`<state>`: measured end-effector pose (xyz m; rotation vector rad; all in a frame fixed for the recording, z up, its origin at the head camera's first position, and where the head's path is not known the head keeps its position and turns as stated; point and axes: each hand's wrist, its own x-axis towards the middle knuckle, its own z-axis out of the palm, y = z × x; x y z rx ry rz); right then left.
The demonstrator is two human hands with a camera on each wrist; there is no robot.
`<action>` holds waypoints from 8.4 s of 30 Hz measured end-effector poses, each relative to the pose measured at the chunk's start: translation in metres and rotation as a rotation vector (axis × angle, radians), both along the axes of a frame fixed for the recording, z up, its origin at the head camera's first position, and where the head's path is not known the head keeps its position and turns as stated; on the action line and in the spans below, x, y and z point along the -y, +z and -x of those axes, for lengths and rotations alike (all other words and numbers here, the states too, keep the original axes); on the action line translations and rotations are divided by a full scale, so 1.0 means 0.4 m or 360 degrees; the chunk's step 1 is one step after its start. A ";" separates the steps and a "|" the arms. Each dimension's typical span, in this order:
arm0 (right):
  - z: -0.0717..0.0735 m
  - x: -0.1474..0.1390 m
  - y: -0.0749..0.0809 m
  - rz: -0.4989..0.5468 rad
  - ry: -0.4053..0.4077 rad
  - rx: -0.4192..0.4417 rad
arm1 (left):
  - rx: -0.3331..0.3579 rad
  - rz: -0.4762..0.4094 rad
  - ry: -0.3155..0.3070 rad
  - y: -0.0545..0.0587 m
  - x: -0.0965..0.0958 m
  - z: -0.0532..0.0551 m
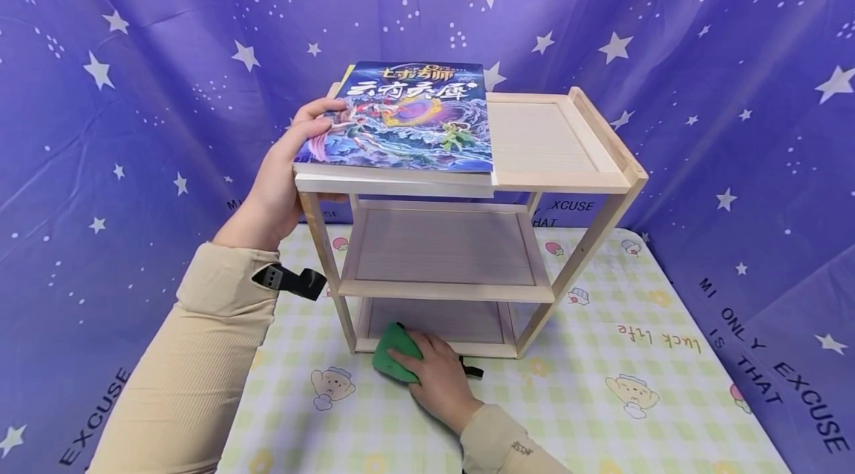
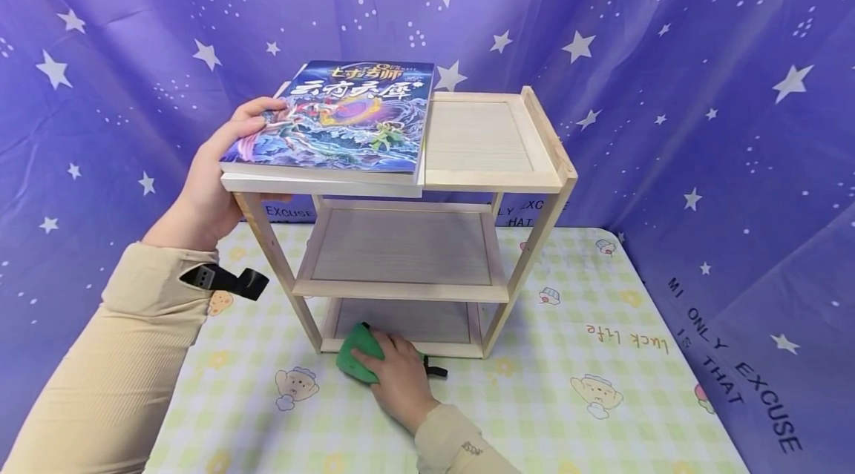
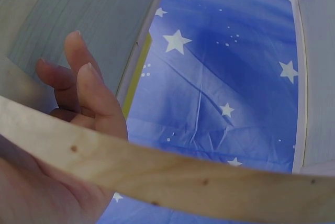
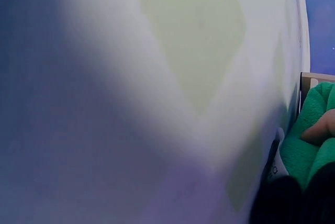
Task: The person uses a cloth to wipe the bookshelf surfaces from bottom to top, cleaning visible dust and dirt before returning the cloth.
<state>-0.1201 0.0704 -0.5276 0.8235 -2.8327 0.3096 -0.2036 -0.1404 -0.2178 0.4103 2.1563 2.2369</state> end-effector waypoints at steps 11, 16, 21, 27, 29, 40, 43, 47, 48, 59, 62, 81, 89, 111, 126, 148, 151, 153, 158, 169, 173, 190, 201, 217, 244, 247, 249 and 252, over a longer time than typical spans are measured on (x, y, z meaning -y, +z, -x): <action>0.013 0.028 0.002 -0.0081 0.0055 -0.0005 | -0.0004 0.0019 0.0004 0.000 0.004 0.001; 0.014 0.041 0.007 -0.0130 0.0079 0.0000 | 0.0002 0.0014 0.0000 -0.001 0.004 0.002; 0.015 0.053 0.010 -0.0165 0.0098 -0.0035 | 0.0005 0.0012 0.0000 0.000 0.003 0.002; 0.011 0.067 0.019 -0.0216 0.0097 -0.0003 | 0.0010 0.0011 0.0001 0.000 0.003 0.000; 0.007 0.075 0.025 -0.0294 0.0073 0.0027 | 0.0012 0.0011 0.0000 0.000 0.003 0.000; -0.017 0.111 0.040 -0.0528 -0.0016 0.0126 | 0.0024 0.0051 0.0008 -0.001 0.007 0.000; -0.019 0.108 0.035 -0.0490 -0.0012 0.0111 | 0.0025 0.0047 0.0007 -0.001 0.008 -0.001; -0.026 0.102 0.026 -0.0414 -0.0008 0.0078 | 0.0024 0.0027 0.0001 -0.003 0.005 0.000; -0.028 0.100 0.023 -0.0398 -0.0008 0.0064 | 0.0021 0.0022 -0.0001 -0.003 0.004 0.000; -0.028 0.079 0.014 -0.0367 0.0006 0.0038 | 0.0034 0.0037 0.0006 -0.003 0.003 -0.002; -0.026 0.065 0.014 -0.0348 0.0037 0.0020 | 0.0037 0.0040 0.0009 -0.003 0.003 -0.003; -0.007 0.000 0.010 -0.0055 0.0043 0.0076 | 0.0024 0.0030 0.0013 -0.005 0.006 -0.002; -0.007 -0.018 0.009 -0.0036 -0.0019 0.0097 | 0.0029 0.0039 0.0013 -0.007 0.007 -0.001; -0.009 -0.063 0.011 0.0103 -0.0136 0.0112 | 0.0053 0.0038 0.0003 0.001 0.003 0.001; -0.015 -0.082 0.008 0.0146 -0.0186 0.0095 | 0.0077 0.0053 0.0029 0.003 0.003 0.000; -0.016 -0.118 -0.001 0.0242 -0.0291 0.0048 | 0.0031 0.0051 0.0024 0.000 0.005 -0.001; -0.017 -0.125 -0.002 0.0255 -0.0296 0.0034 | 0.0032 0.0056 0.0022 -0.001 0.005 -0.001; -0.017 -0.129 -0.002 0.0266 -0.0300 0.0020 | 0.0033 0.0059 0.0024 -0.001 0.005 -0.001; -0.013 -0.142 -0.001 0.0292 -0.0339 0.0023 | 0.0036 0.0059 0.0024 -0.001 0.006 -0.001; -0.010 -0.170 -0.003 0.0341 -0.0399 0.0028 | 0.0035 0.0056 0.0022 -0.001 0.007 -0.002; -0.012 -0.178 -0.005 0.0391 -0.0395 -0.0040 | 0.0036 0.0061 0.0020 0.000 0.007 -0.002; -0.018 -0.193 -0.007 0.0421 -0.0463 -0.0137 | 0.0039 0.0055 0.0031 -0.001 0.005 -0.002; -0.022 -0.197 -0.008 0.0443 -0.0549 -0.0206 | 0.0055 0.0068 0.0048 -0.001 0.005 -0.003; -0.027 -0.196 0.004 0.0440 -0.0655 -0.0141 | 0.0051 0.0056 0.0047 -0.001 0.005 -0.004; -0.035 -0.229 0.017 0.0411 -0.0797 0.0005 | 0.0044 0.0057 0.0051 -0.003 0.003 -0.003; -0.037 -0.230 0.016 0.0396 -0.0790 -0.0017 | 0.0045 0.0055 0.0050 -0.002 0.002 -0.003; -0.039 -0.231 0.014 0.0387 -0.0784 -0.0034 | 0.0048 0.0057 0.0053 -0.002 0.002 -0.003; -0.041 -0.234 0.013 0.0370 -0.0777 -0.0048 | 0.0051 0.0060 0.0058 0.000 0.001 -0.004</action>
